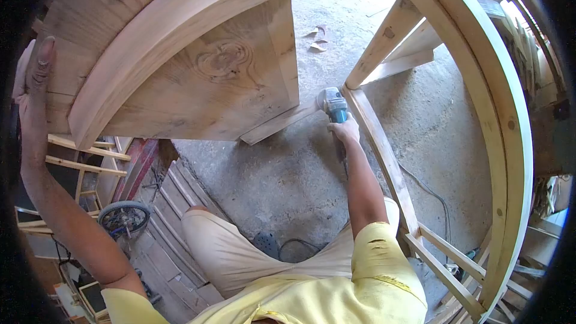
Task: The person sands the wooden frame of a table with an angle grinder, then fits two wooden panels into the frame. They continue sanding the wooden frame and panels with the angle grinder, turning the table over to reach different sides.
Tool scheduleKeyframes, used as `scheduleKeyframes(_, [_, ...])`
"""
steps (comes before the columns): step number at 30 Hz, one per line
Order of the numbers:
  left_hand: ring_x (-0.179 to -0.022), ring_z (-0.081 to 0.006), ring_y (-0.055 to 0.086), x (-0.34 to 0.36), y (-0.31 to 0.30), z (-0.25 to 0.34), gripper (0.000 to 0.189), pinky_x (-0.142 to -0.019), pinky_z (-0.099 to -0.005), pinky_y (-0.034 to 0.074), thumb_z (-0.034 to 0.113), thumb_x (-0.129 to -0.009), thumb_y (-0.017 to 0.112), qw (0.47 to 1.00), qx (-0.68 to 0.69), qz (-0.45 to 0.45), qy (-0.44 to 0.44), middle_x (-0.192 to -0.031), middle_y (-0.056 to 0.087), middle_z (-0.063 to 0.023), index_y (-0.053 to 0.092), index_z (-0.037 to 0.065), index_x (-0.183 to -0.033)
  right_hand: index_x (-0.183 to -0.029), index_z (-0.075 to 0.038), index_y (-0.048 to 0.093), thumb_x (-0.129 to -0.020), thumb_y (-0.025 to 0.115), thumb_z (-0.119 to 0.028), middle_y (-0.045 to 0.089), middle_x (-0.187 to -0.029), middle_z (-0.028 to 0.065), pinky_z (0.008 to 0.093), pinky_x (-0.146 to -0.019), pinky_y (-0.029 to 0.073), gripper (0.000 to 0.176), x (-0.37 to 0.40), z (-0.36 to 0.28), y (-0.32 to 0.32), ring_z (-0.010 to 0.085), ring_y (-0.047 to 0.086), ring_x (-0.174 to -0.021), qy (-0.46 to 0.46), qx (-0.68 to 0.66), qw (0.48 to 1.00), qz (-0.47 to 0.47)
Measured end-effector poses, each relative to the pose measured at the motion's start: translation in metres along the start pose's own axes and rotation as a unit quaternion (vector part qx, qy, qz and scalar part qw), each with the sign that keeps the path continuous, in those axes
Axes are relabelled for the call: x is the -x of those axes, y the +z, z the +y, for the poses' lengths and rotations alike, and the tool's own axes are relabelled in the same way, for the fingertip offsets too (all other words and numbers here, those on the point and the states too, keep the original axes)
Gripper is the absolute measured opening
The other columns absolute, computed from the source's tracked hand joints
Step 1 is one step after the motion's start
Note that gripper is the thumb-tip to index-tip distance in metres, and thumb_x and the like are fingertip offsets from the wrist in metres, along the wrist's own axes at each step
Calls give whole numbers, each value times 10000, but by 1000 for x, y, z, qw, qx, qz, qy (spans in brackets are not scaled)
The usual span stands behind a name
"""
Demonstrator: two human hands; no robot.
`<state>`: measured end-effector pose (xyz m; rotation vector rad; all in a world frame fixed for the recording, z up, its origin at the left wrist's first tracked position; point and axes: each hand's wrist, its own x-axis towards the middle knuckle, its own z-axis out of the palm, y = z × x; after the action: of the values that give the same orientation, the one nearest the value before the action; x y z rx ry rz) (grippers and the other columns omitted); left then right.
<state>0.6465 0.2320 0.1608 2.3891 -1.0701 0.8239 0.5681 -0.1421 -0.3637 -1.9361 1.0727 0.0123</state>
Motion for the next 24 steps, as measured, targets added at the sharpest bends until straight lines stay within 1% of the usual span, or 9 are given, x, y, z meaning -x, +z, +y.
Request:
scheduleKeyframes(3, [-838, -175, 544, 3, 1, -24, 631, -776, -362, 463, 684, -880, 578, 994, -102, 20, -38, -877, 559, -70, 568, 64, -995, -1141, -55, 620, -575, 805, -231, 701, -1033, 141, 370, -863, 531, 621, -9, -9, 1, 276, 683, -934, 6, -33, 999, 27])
scheduleKeyframes(7, [-1071, -213, 645, 8, 1, -65, 674, -941, -365, 490, 625, -912, 575, 956, -278, 74, -62, -1122, 684, -133, 640, 64, -1281, -1217, -47, 594, -566, 816, -226, 688, -1089, 149, 365, -889, 525, 710, -18, -17, 17, 268, 673, -974, 8, -61, 997, 50])
scheduleKeyframes(8, [-1263, -246, 536, 9, -1, -61, 728, -1120, -367, 355, 595, -934, 563, 965, -234, 23, -119, -1352, 580, -133, 558, -1, -1354, -1289, -63, 543, -574, 827, -269, 671, -1153, 161, 377, -929, 514, 797, -22, -20, 21, 286, 659, -1048, 22, -69, 996, 44])
scheduleKeyframes(9, [-1263, -246, 536, 7, -3, -57, 728, -1120, -367, 355, 595, -934, 563, 967, -228, 27, -109, -1352, 580, -133, 558, -1, -1354, -1362, -78, 492, -582, 838, -312, 655, -1218, 173, 388, -970, 503, 885, -26, -23, 23, 304, 644, -1121, 37, -78, 996, 38])
scheduleKeyframes(11, [-1256, -235, 534, 3, -7, -53, 711, -1107, -368, 358, 592, -952, 537, 977, -150, -46, -147, -1330, 592, -133, 552, 10, -1360, -1377, -70, 464, -593, 838, -345, 643, -1247, 176, 397, -989, 498, 911, -30, -37, 26, 312, 631, -1154, 57, -35, 996, 55])
scheduleKeyframes(12, [-1028, -180, 578, 4, -1, -49, 757, -973, -326, 413, 582, -937, 584, 991, -102, 1, -81, -1074, 653, -144, 565, -88, -1290, -1363, -62, 469, -596, 833, -379, 635, -1264, 173, 405, -994, 497, 906, -31, -42, 27, 314, 628, -1162, 67, -47, 995, 60])
scheduleKeyframes(17, [-1075, -233, 577, 10, -1, -61, 763, -998, -350, 414, 556, -957, 571, 981, -175, 50, -64, -1138, 632, -193, 510, -94, -1352, -1322, -58, 491, -583, 820, -385, 645, -1231, 188, 417, -971, 506, 872, -54, -50, 31, 328, 635, -1140, 79, -91, 991, 61])
scheduleKeyframes(21, [-994, -228, 612, 11, 0, -66, 733, -941, -356, 456, 571, -954, 561, 987, -141, 23, -76, -1015, 649, -172, 555, -74, -1303, -1236, -5, 558, -560, 799, -347, 668, -1152, 192, 395, -938, 506, 795, -35, -56, 30, 322, 655, -1071, 114, -110, 985, 70])
scheduleKeyframes(24, [-935, -217, 628, 9, -1, -68, 732, -896, -356, 479, 608, -935, 563, 989, -128, 8, -73, -943, 651, -148, 587, -51, -1252, -1254, -44, 536, -579, 813, -364, 659, -1182, 191, 414, -953, 505, 797, -12, -37, 31, 336, 643, -1103, 97, -83, 990, 59])
